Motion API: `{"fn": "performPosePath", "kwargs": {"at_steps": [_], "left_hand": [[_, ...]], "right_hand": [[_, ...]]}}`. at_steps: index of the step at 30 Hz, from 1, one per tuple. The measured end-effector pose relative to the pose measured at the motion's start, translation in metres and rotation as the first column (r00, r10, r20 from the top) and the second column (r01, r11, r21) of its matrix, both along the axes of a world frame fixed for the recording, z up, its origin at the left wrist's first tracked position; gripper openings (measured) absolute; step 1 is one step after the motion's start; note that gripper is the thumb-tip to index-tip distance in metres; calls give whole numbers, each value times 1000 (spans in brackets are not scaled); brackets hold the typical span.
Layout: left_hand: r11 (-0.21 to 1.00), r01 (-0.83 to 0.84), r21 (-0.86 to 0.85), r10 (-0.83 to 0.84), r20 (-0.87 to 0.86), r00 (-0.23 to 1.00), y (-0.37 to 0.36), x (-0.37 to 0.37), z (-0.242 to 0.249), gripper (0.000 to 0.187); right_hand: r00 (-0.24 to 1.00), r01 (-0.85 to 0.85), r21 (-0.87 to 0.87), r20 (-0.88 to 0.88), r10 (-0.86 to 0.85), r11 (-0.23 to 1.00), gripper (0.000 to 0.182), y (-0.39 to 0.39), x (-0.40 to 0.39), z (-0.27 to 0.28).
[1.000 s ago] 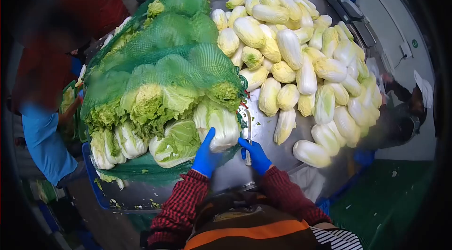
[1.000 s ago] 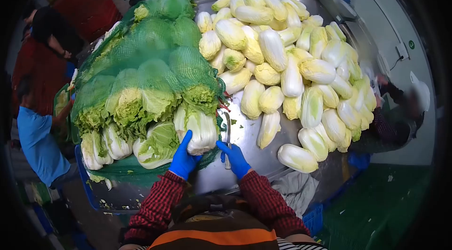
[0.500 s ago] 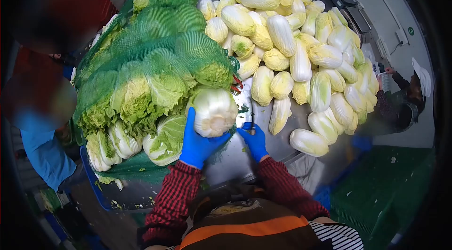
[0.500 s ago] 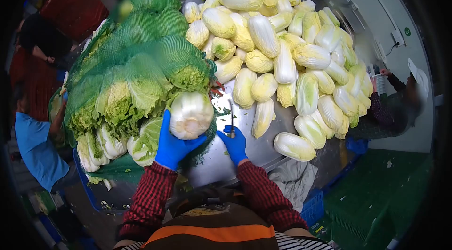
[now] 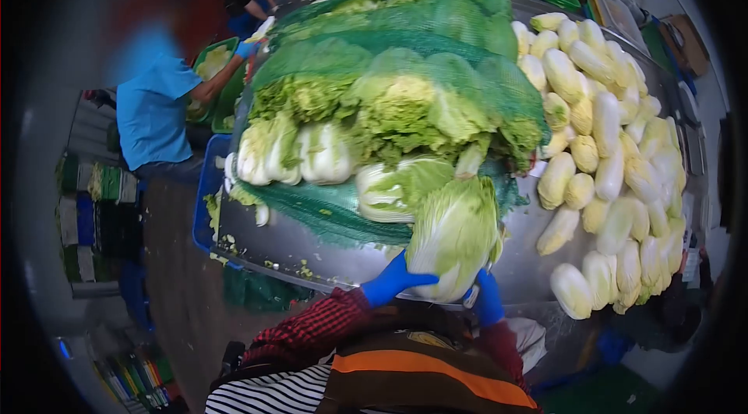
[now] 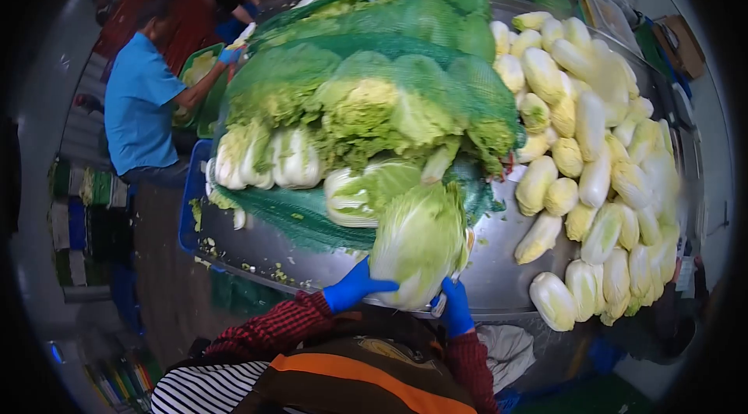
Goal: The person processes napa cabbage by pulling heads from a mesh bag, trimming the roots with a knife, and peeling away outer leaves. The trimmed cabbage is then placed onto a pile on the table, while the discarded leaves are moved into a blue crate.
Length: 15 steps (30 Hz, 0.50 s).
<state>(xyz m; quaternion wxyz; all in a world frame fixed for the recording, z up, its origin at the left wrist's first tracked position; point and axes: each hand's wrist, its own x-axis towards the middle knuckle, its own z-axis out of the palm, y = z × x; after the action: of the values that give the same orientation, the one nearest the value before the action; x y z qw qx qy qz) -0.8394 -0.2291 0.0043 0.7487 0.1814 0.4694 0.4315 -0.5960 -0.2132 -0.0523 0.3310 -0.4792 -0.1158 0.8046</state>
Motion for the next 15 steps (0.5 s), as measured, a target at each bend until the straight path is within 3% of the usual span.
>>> {"fn": "performPosePath", "kwargs": {"at_steps": [1, 2, 3, 4, 6, 8, 9, 10, 11, 12, 13, 15], "left_hand": [[980, 184, 80, -171, -142, 975, -13, -23, 9, 85], [980, 182, 77, -169, -144, 975, -23, -43, 18, 85], [974, 211, 82, -194, -175, 965, -31, -62, 34, 87], [968, 238, 86, -216, -205, 955, -41, -83, 42, 90], [969, 241, 50, -222, -250, 943, -69, -130, 33, 93], [944, 329, -15, -302, -436, 848, -98, -185, 21, 94], [923, 384, -9, -308, -615, 726, -118, -213, 18, 88], [940, 340, 0, -279, -572, 771, -135, -239, 8, 84], [955, 295, 6, -247, -528, 813, -153, -265, -1, 80], [890, 446, -93, -424, -528, 736, -162, -289, 9, 76], [792, 579, -194, -587, -504, 634, -173, -311, 22, 72], [505, 782, -365, -843, -400, 358, -190, -355, 45, 65]], "right_hand": [[997, -48, 58, 69, 44, 997, 34, -15, -13, 6], [987, -96, 112, 140, 80, 989, 32, -26, -25, 12], [977, -208, 168, 89, 195, 964, 37, -26, -30, 18], [976, -214, 166, 87, 202, 963, 37, -23, -51, 35], [863, -498, 275, 249, 439, 823, 47, -5, -114, 70], [812, -580, 474, 271, 518, 662, 68, 3, -181, 75], [792, -601, 555, 316, 523, 574, 74, 6, -219, 83], [675, -720, 654, 580, 455, 234, 80, 13, -255, 97], [621, -747, 660, 653, 433, 77, 78, 15, -296, 105], [564, -762, 643, 719, 405, -80, 76, 9, -333, 110], [549, -766, 636, 723, 419, -94, 76, -2, -366, 106], [356, -887, 458, 752, 554, -51, 76, -19, -432, 80]]}}
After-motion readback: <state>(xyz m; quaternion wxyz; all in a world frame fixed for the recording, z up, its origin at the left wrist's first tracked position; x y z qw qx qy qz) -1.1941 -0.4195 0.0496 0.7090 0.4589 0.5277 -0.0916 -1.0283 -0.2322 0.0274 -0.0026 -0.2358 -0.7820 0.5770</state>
